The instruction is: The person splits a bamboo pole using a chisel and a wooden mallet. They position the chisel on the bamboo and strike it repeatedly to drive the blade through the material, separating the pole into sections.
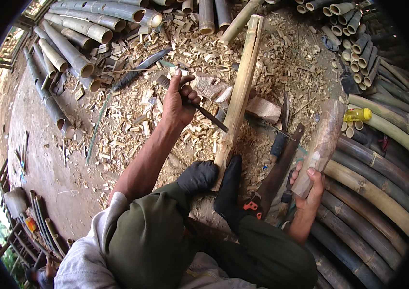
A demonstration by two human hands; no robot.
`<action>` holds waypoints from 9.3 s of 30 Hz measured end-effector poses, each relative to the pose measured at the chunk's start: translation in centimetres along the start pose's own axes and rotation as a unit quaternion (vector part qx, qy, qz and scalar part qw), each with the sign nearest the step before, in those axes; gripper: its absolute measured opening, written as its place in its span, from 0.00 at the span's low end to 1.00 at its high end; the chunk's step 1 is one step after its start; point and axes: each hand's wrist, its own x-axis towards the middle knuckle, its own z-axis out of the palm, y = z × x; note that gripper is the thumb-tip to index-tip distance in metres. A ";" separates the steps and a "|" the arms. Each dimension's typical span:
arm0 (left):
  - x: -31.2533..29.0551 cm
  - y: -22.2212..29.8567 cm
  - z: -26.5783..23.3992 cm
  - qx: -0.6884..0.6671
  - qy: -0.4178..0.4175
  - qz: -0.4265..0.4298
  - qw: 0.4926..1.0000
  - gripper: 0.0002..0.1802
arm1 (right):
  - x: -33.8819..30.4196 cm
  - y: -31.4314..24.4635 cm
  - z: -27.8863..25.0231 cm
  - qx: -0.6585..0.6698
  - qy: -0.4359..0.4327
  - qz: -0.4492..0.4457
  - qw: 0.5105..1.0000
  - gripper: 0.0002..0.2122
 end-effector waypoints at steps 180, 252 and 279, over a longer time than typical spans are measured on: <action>-9.2 -5.4 5.5 0.345 -0.170 0.136 0.913 0.14 | 18.5 2.5 -2.2 -0.436 0.074 0.018 0.897 0.32; -3.3 -7.4 -0.7 0.177 0.032 -0.114 0.977 0.16 | 9.3 -3.8 -3.2 -0.289 -0.041 -0.045 0.955 0.27; -13.8 -8.0 3.0 0.564 -0.607 0.020 0.559 0.09 | 6.5 -1.5 -0.6 -0.283 -0.067 -0.059 0.955 0.28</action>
